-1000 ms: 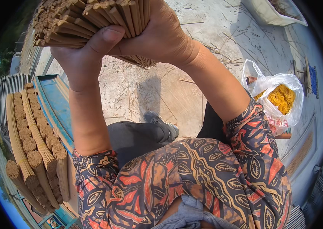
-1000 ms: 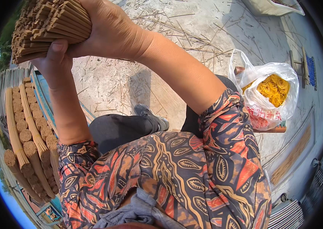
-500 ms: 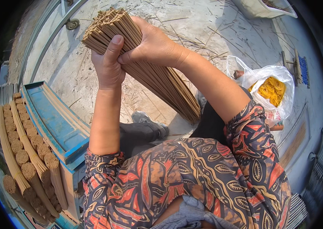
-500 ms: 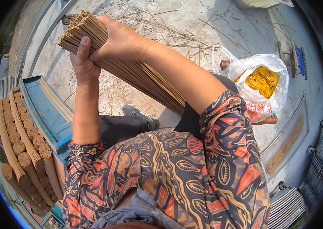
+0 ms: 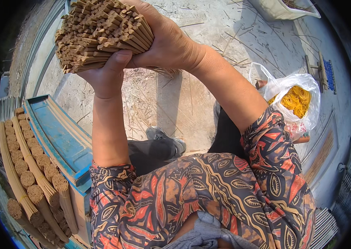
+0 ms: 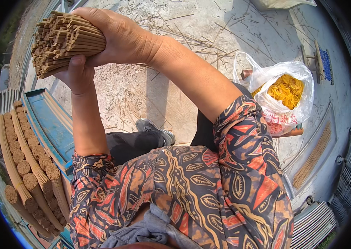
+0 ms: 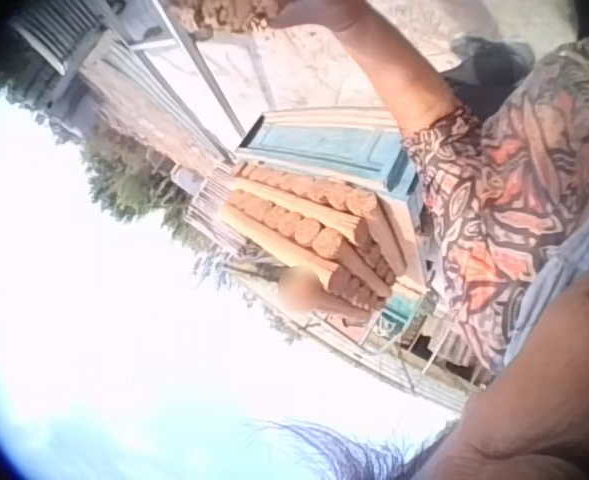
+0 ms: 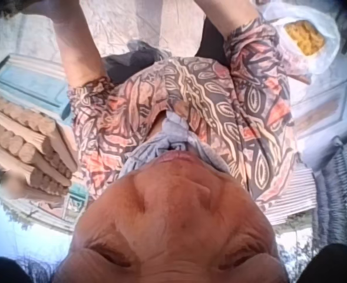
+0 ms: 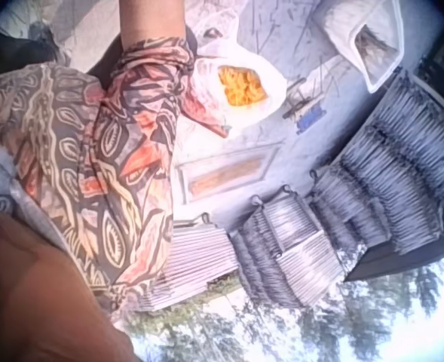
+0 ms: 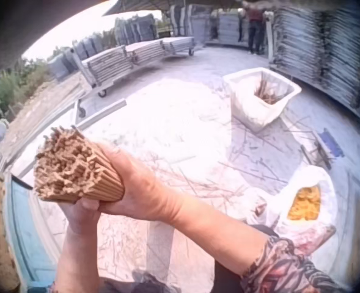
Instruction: The person gathers thin wooden sticks, aligns them into bundles, and secures them with rubber bands. The person also stacks the finished bundles on a nearby cart.
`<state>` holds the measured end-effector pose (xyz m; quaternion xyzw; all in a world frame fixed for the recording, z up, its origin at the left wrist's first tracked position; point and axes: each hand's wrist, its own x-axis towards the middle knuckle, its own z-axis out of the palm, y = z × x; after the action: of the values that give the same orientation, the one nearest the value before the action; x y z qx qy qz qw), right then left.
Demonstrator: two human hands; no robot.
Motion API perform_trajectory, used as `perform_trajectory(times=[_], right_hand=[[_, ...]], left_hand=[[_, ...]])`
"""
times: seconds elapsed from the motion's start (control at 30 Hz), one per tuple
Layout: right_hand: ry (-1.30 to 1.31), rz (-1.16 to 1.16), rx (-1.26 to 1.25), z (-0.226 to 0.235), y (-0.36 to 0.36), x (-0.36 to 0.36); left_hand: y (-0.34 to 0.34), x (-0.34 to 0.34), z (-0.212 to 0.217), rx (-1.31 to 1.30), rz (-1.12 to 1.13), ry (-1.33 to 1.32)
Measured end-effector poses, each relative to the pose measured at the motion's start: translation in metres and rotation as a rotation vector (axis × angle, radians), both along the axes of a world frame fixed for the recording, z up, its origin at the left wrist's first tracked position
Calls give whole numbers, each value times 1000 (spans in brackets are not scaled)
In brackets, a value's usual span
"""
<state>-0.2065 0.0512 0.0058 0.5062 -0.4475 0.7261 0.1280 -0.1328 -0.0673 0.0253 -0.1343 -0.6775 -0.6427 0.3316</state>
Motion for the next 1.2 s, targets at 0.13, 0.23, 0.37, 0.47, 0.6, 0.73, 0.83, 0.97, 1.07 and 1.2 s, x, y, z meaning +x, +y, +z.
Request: perform_trajectory(times=[0.13, 0.23, 0.37, 0.47, 0.6, 0.73, 0.83, 0.97, 1.07, 1.2], right_hand=[[76, 64, -104, 22, 6, -6], [84, 6, -164, 40, 7, -5], [-69, 45, -65, 53, 18, 10], [-238, 194, 98, 55, 29, 16], [-515, 154, 420, 38, 14, 23], [-526, 90, 462, 3, -6, 25], [-495, 126, 529, -7, -5, 23], [-392, 171, 408, 2, -16, 22], [-286, 204, 259, 7, -27, 21], [6, 102, 152, 11, -37, 16]], left_hand=[[2, -6, 28, -4, -132, 27], [10, -10, 53, 32, -137, 51], [17, -5, 61, 114, -131, 12], [15, 3, 60, 129, -10, -190], [7, 11, 32, 187, 85, -380], [-2, 17, -5, 268, 103, -363], [-4, 22, -16, 266, 152, -326], [-13, 24, -4, 196, 198, -246], [-22, 30, 6, 116, 234, -171], [-33, 30, 13, 0, 187, -53]])
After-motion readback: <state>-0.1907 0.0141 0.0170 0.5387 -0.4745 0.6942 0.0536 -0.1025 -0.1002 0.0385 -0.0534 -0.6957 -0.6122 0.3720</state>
